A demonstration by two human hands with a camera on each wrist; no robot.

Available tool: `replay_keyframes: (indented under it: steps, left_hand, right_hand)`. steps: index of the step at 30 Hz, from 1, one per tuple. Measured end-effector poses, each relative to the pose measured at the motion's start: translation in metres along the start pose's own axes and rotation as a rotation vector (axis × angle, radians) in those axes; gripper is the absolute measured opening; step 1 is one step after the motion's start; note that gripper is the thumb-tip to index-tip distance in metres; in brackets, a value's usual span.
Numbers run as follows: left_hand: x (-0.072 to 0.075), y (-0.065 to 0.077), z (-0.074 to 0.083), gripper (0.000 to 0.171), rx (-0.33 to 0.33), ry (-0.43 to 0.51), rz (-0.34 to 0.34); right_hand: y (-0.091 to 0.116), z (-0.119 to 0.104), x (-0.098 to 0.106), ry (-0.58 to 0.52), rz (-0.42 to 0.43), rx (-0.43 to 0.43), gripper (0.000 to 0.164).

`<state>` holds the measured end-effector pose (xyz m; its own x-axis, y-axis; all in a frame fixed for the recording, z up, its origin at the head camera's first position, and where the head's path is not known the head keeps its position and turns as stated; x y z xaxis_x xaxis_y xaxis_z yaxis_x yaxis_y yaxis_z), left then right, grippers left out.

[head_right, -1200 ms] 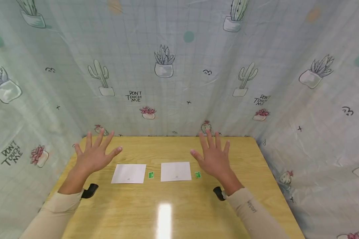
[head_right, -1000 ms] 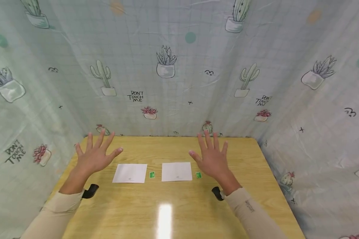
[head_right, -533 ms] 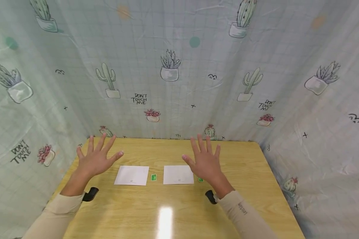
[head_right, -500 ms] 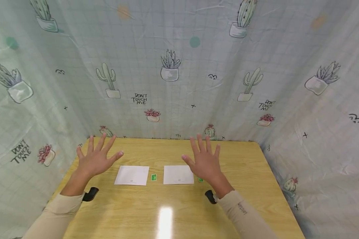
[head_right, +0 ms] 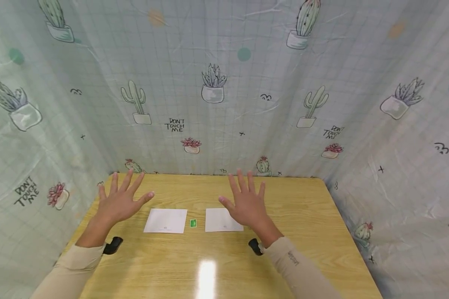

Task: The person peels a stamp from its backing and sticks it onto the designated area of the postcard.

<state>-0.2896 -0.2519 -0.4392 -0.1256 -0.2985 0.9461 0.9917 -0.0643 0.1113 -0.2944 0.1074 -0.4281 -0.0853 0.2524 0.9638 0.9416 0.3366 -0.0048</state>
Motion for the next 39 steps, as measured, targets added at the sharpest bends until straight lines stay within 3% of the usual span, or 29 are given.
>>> replay_keyframes:
  steps: [7,30,39]
  left_hand:
    - [-0.003,-0.003,0.0,0.093,-0.009,0.001,-0.001]
    - [-0.016,-0.015,-0.002,0.093,-0.034,-0.025,0.038]
    - [-0.02,-0.016,-0.005,0.093,-0.031,-0.039,0.05]
  right_hand:
    - [-0.006,-0.012,-0.006,0.003,-0.027,0.015,0.082]
    - [-0.028,-0.04,-0.025,-0.038,0.001,0.105,0.083]
    - [-0.032,-0.048,-0.031,-0.043,-0.019,0.1,0.082]
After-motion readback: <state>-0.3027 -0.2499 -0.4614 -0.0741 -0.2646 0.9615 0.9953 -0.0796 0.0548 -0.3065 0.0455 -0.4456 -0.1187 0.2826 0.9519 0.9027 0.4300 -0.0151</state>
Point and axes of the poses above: each hand's wrist, its own y-axis away from the middle knuckle, its own x-axis out of the back of the hand, z = x × y, the point moved 10 cm from there along -y, towards the middle knuckle, and after that the axes turned 5 degrees about -z, right-handed, at the moved point
